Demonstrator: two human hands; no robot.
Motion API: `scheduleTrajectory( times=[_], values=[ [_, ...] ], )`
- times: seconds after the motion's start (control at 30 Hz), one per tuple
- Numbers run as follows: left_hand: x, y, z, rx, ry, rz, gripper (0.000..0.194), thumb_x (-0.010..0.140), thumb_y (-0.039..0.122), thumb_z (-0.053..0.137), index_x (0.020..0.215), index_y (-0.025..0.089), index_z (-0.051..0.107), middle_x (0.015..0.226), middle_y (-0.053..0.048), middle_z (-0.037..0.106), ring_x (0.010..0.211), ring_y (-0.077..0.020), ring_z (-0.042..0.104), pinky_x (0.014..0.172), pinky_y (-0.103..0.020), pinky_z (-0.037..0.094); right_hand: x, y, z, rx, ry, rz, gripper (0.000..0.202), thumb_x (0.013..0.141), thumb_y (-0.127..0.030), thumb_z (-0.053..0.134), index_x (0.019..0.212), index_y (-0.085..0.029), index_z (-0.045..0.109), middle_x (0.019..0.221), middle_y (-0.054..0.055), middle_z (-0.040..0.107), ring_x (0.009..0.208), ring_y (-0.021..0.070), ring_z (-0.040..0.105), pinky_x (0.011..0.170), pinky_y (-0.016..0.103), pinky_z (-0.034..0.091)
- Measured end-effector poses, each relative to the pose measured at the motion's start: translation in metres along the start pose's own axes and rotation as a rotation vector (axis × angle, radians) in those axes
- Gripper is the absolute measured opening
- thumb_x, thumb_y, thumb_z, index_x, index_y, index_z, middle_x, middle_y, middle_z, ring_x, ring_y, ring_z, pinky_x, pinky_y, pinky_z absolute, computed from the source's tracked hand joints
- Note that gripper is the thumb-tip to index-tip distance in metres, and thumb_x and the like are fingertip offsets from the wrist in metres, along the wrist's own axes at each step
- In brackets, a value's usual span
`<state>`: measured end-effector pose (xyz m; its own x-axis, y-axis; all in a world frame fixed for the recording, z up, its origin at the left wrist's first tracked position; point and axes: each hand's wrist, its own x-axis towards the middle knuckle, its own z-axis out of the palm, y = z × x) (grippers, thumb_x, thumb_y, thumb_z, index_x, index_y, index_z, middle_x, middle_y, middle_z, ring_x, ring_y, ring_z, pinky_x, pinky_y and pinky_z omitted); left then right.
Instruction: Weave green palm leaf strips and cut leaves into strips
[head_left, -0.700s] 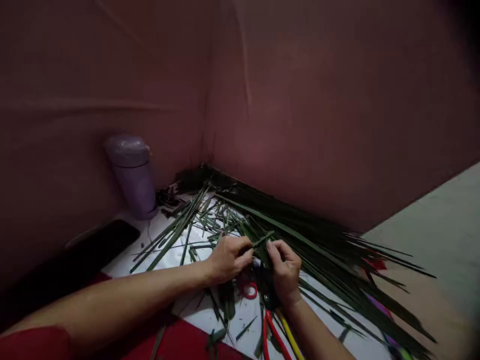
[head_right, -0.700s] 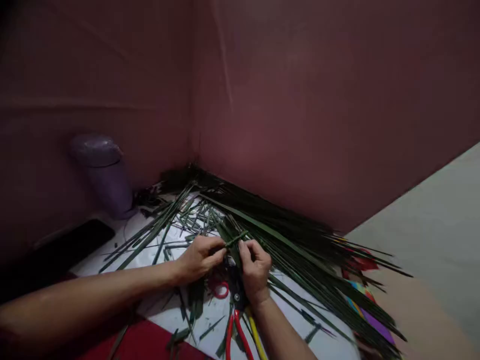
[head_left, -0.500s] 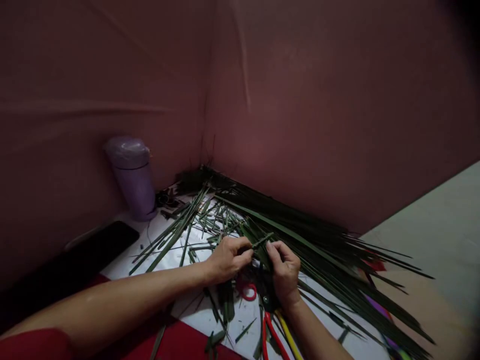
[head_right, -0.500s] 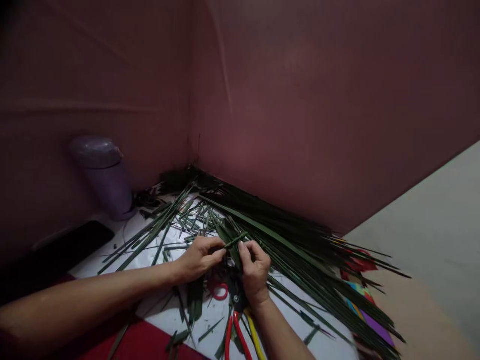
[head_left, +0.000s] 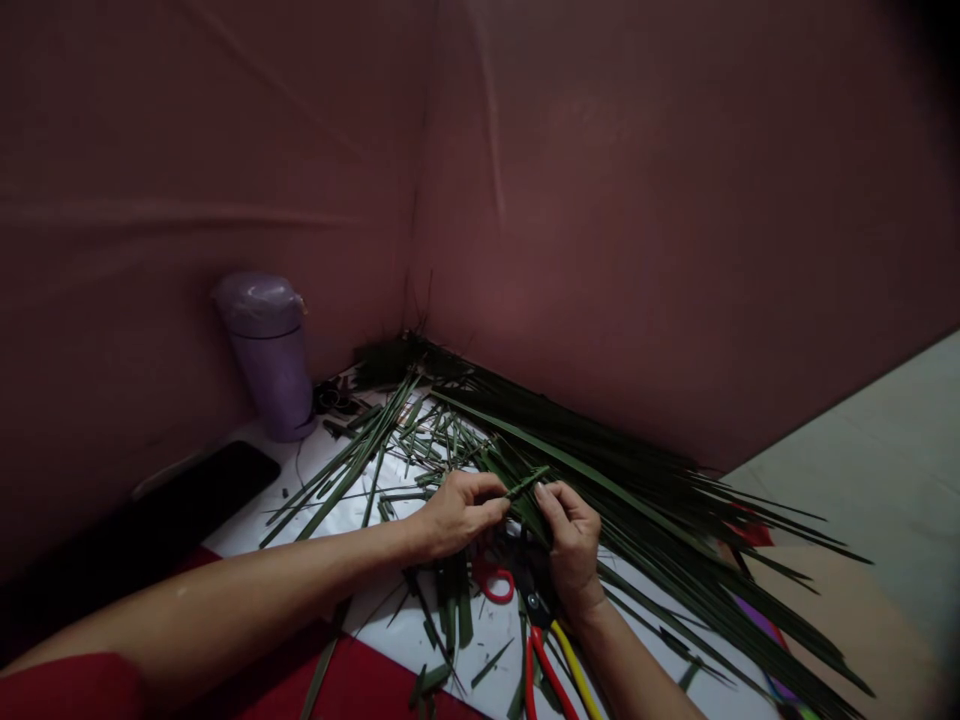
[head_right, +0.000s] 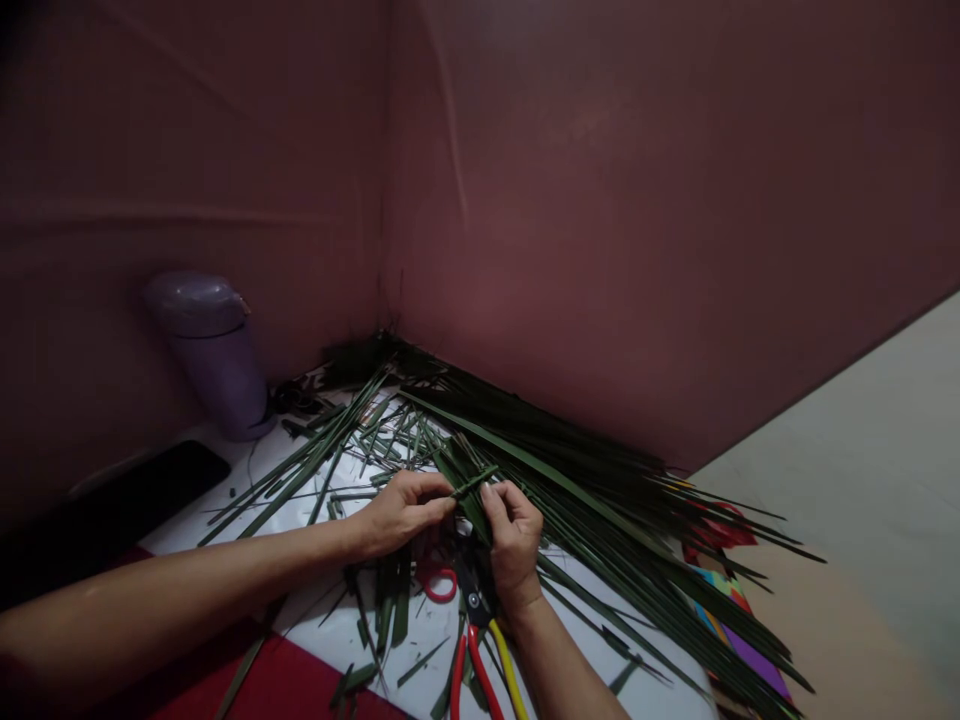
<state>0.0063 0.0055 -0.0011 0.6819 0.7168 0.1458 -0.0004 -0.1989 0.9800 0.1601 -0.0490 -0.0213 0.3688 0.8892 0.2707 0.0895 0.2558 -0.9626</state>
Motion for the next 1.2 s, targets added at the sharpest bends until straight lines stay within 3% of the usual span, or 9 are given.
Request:
scheduleTrajectory(
  times=[0.37, 0.57, 0.67, 0.83, 0.93, 1.07, 1.2],
  values=[
    [-0.001, -0.004, 0.003, 0.303, 0.109, 0.136, 0.015, 0.076, 0.021, 0.049, 0.072, 0.012, 0.06, 0.061, 0.001, 0.054, 0.057, -0.0093, 0.046, 0.056, -0.02, 0.036, 0.001, 0.0, 0.001, -0.019, 0.014, 0.001, 0.027, 0.077, -0.036, 0.057, 0.06, -0.017, 0.05, 0.056, -0.005, 0.039, 0.053, 0.0087, 0.033, 0.048, 0.02, 0.031],
    [-0.003, -0.003, 0.003, 0.297, 0.144, 0.15, 0.013, 0.075, 0.023, 0.052, 0.077, 0.013, 0.06, 0.066, 0.0, 0.057, 0.06, -0.0099, 0.048, 0.056, -0.021, 0.037, 0.004, 0.003, -0.001, -0.078, 0.055, -0.037, 0.025, 0.078, -0.037, 0.057, 0.064, -0.017, 0.053, 0.058, -0.005, 0.04, 0.054, 0.0088, 0.034, 0.049, 0.02, 0.031],
    [-0.004, 0.0, 0.004, 0.206, 0.132, 0.117, 0.014, 0.074, 0.024, 0.055, 0.081, 0.013, 0.061, 0.068, -0.001, 0.059, 0.061, -0.0101, 0.05, 0.056, -0.021, 0.039, 0.005, 0.005, -0.001, -0.093, 0.075, -0.058, 0.024, 0.079, -0.037, 0.056, 0.065, -0.017, 0.053, 0.058, -0.005, 0.04, 0.054, 0.0089, 0.034, 0.049, 0.02, 0.031],
    [-0.003, 0.003, 0.005, -0.128, 0.043, -0.043, 0.024, 0.074, 0.032, 0.057, 0.087, 0.012, 0.057, 0.07, -0.002, 0.059, 0.051, -0.0094, 0.052, 0.048, -0.021, 0.042, 0.007, 0.004, 0.0, -0.139, 0.134, -0.09, 0.026, 0.079, -0.039, 0.055, 0.066, -0.017, 0.053, 0.059, -0.004, 0.042, 0.055, 0.0096, 0.035, 0.049, 0.021, 0.031],
    [0.0, 0.005, 0.003, -0.29, 0.05, -0.082, 0.026, 0.074, 0.036, 0.058, 0.086, 0.013, 0.055, 0.068, -0.001, 0.058, 0.049, -0.0097, 0.053, 0.047, -0.022, 0.043, 0.006, 0.003, 0.0, -0.172, 0.154, -0.115, 0.026, 0.079, -0.039, 0.055, 0.067, -0.017, 0.054, 0.058, -0.004, 0.042, 0.055, 0.0101, 0.037, 0.05, 0.021, 0.031],
    [0.002, 0.01, 0.002, -0.416, 0.07, -0.088, 0.025, 0.073, 0.035, 0.06, 0.082, 0.012, 0.056, 0.069, -0.001, 0.058, 0.051, -0.01, 0.055, 0.05, -0.024, 0.046, 0.003, 0.002, 0.0, -0.215, 0.135, -0.13, 0.027, 0.08, -0.041, 0.053, 0.07, -0.017, 0.056, 0.06, -0.003, 0.046, 0.056, 0.0111, 0.039, 0.051, 0.022, 0.033],
    [0.003, 0.008, 0.002, -0.537, 0.004, -0.161, 0.023, 0.073, 0.03, 0.06, 0.086, 0.011, 0.055, 0.073, -0.006, 0.062, 0.054, -0.0127, 0.059, 0.051, -0.025, 0.047, 0.002, 0.002, 0.0, -0.226, 0.111, -0.125, 0.026, 0.081, -0.041, 0.053, 0.071, -0.017, 0.056, 0.058, -0.003, 0.046, 0.053, 0.0107, 0.04, 0.051, 0.022, 0.034]
  ],
)
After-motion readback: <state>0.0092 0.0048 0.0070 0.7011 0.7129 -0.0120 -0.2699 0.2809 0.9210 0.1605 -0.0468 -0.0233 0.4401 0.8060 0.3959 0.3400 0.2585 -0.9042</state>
